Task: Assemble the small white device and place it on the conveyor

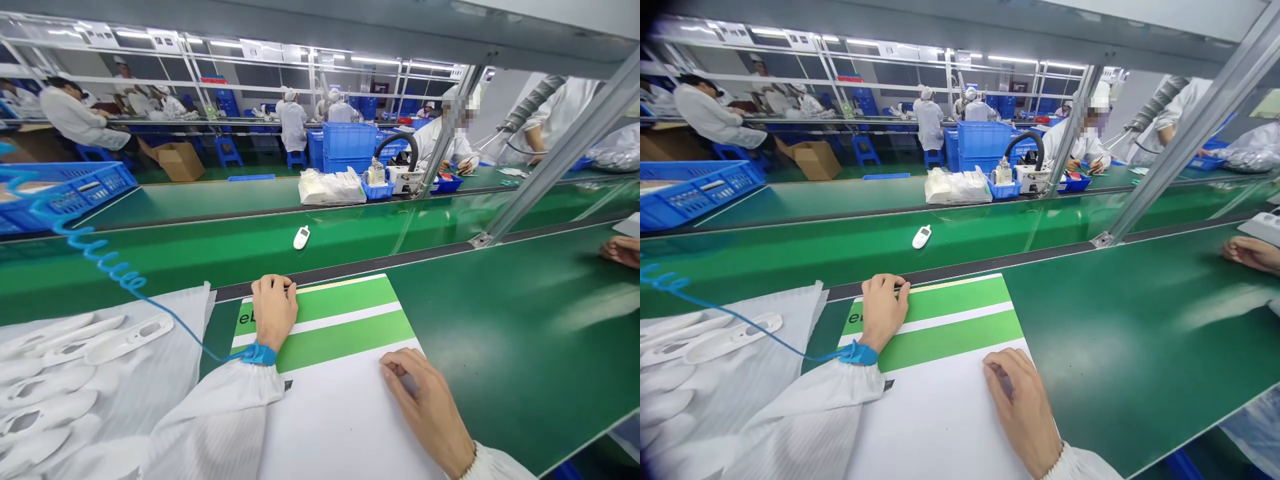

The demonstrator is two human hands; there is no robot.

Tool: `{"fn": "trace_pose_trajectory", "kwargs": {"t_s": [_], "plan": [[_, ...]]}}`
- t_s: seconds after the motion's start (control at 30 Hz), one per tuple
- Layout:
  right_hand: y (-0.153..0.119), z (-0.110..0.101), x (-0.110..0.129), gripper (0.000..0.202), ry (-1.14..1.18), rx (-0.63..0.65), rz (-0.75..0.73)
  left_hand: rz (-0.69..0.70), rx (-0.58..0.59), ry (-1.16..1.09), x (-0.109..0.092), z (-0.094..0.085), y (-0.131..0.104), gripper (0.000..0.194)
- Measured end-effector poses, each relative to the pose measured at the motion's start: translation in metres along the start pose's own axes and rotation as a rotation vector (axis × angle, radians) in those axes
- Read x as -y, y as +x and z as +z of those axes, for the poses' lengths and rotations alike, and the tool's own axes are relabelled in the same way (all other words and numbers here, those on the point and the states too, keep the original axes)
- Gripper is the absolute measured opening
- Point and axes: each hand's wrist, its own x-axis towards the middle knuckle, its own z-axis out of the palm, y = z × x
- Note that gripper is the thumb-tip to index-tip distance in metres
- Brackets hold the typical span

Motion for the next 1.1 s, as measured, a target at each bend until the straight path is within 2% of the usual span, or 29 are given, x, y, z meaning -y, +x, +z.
{"fn": "trace_pose_trajectory", "kwargs": {"t_s": [0.13,0.27,0.37,0.47,0.7,1.1], "plan": [[0.025,0.014,0.015,0.011,-0.018,0.072,-0.008,0.003,-0.02,-0.037,0.003,0.001,0.0,0.019],[0.077,0.045,0.025,0.013,-0.064,0.169,-0.156,0.001,-0.021,-0.074,0.004,0.001,-0.001,0.018],[0.113,0.067,0.022,0.012,-0.136,0.1,-0.243,0.009,-0.027,-0.1,0.004,0.0,-0.002,0.016],[0.133,0.08,0.017,0.013,-0.162,0.035,-0.263,0.009,-0.036,-0.111,0.004,-0.001,-0.003,0.015],[0.13,0.077,0.015,0.016,-0.156,0.091,-0.273,-0.006,-0.036,-0.087,0.003,0.003,0.0,0.016],[0.13,0.075,0.016,0.016,-0.172,0.081,-0.263,0.009,0.001,-0.072,0.01,0.009,0.005,0.018]]}}
